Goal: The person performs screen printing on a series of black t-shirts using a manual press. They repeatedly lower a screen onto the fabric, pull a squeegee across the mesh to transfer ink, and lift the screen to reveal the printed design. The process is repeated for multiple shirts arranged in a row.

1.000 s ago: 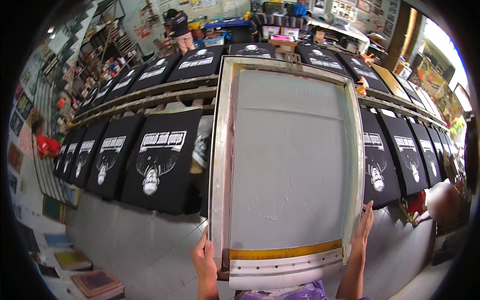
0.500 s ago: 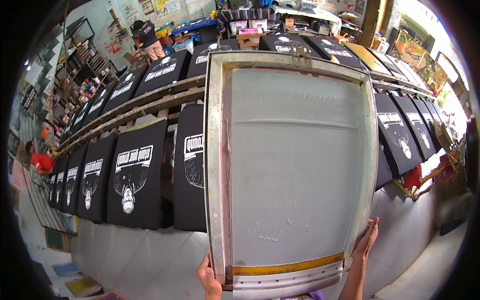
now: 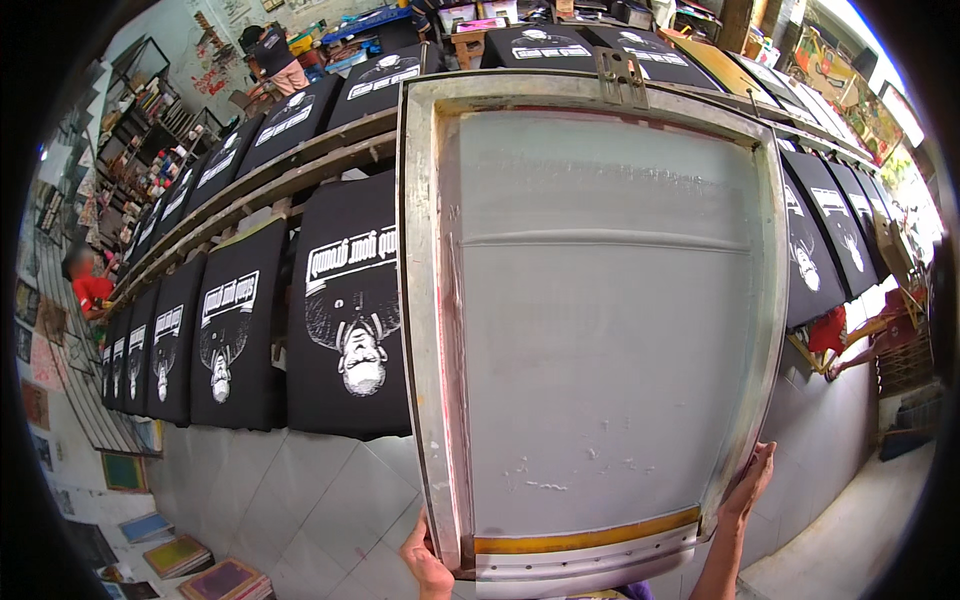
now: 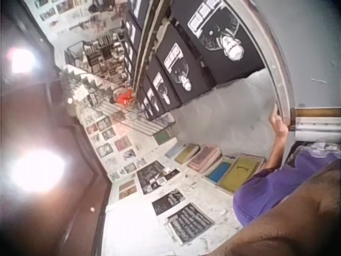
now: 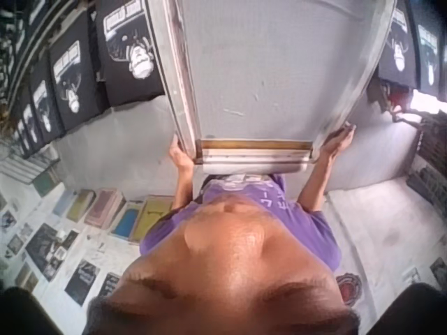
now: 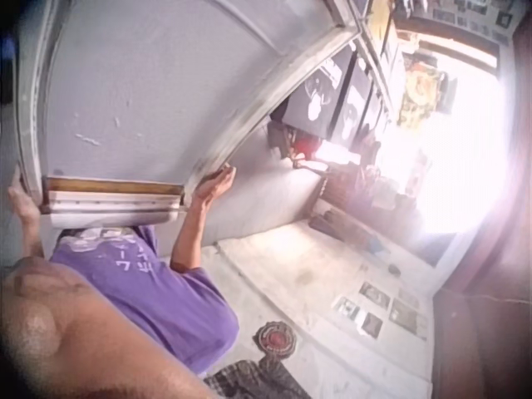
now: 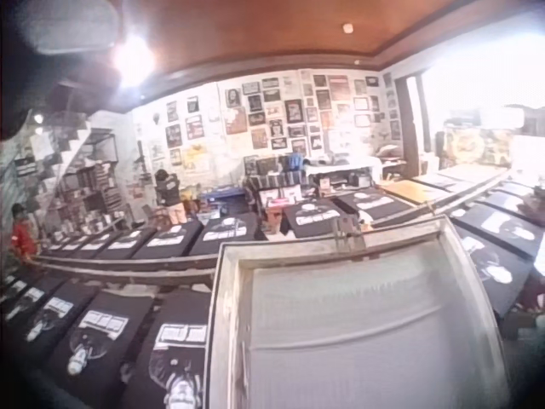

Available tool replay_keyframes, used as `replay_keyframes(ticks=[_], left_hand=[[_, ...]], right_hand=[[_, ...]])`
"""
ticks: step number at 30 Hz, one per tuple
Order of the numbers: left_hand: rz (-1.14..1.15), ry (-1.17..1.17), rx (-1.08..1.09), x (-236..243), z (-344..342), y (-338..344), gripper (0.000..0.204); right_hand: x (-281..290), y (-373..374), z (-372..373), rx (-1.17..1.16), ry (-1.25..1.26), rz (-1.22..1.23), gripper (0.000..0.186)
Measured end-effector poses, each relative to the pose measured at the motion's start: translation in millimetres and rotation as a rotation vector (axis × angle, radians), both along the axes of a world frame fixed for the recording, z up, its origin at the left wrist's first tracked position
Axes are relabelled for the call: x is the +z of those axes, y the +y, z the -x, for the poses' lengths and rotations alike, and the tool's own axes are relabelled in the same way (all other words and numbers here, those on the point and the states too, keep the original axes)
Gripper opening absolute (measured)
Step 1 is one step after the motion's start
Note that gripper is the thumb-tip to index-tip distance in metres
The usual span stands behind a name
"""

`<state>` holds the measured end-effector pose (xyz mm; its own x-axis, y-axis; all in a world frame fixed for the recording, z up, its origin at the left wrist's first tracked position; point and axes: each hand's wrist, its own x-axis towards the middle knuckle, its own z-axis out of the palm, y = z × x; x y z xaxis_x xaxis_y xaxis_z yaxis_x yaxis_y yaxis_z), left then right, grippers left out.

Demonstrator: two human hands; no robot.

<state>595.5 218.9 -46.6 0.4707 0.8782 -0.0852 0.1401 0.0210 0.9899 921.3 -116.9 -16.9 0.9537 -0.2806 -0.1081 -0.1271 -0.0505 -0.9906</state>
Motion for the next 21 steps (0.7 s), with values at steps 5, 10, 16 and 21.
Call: replay_keyframes(ticks=[5,10,16,21], left_hand=[[0.063,-0.006,-0.134,14,-36,-19,0.106],[0.068,-0.11,-0.24,14,-68,-38,0.104],[0.195,-0.186,-0.474,39,-119,-36,0.088],[0.169,-0.1,-0.535,75,-139,-14,0.082]], right_hand=[[-15,-57,-2,-0.134,-0.002,0.068,0.053],[-17,-111,-5,-0.151,0.102,0.061,0.066],[4,-119,-7,-0.291,0.172,0.247,0.09],[-3,-120,-5,-0.276,0.132,0.271,0.092]])
